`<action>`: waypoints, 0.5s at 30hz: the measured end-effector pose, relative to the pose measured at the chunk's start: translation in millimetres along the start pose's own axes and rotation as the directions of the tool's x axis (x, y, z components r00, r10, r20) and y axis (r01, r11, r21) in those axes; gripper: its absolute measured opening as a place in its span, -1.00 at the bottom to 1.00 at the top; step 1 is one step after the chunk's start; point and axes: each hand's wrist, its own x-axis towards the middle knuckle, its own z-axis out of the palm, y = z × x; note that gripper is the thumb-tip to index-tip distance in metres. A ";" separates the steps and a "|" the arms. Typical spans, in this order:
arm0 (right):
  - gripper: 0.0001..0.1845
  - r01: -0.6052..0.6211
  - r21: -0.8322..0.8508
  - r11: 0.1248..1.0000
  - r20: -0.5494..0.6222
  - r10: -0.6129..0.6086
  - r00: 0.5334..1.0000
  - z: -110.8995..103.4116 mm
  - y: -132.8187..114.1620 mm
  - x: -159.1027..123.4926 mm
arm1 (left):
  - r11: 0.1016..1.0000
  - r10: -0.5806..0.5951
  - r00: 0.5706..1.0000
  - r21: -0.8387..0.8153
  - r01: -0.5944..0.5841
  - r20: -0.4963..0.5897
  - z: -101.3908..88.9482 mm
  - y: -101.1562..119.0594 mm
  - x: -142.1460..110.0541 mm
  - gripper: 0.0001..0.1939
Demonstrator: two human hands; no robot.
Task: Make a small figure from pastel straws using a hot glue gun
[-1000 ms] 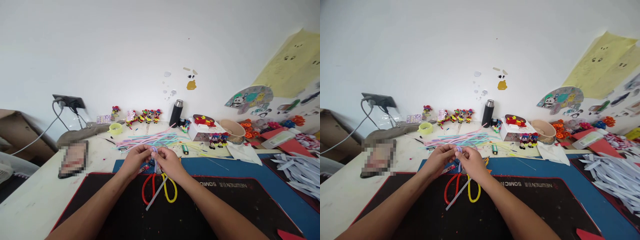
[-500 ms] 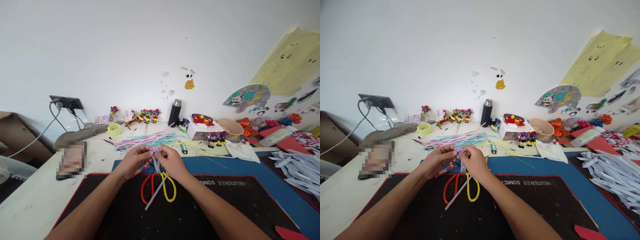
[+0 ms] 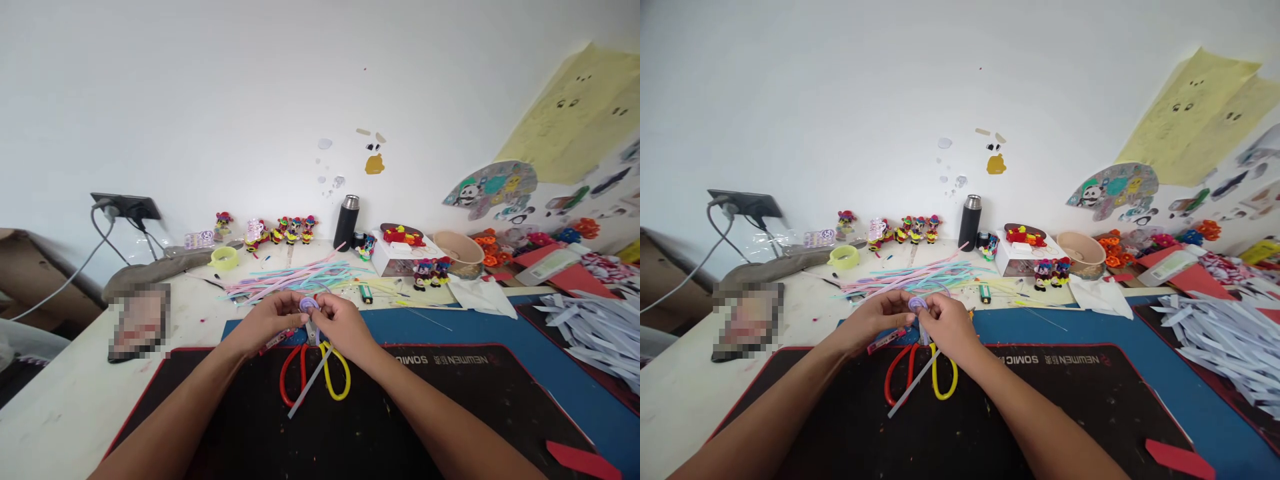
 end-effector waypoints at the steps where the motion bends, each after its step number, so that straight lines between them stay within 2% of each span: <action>1: -0.78 0.000 0.002 1.000 0.001 0.000 1.000 0.2 0.1 -0.1 | 1.000 0.010 1.000 0.018 -0.010 -0.008 0.9 -0.2 -0.1 -0.65; 6: -0.72 0.011 0.013 1.000 0.007 -0.011 1.000 2.9 -2.7 -1.0 | 0.993 0.037 0.998 0.111 -0.031 -0.058 -1.3 -4.8 1.6 -0.65; 15: -0.75 0.016 0.032 0.999 0.012 -0.016 1.000 5.7 -2.3 -2.0 | 0.990 0.060 0.990 0.132 -0.043 -0.129 -4.7 -6.7 4.9 -0.67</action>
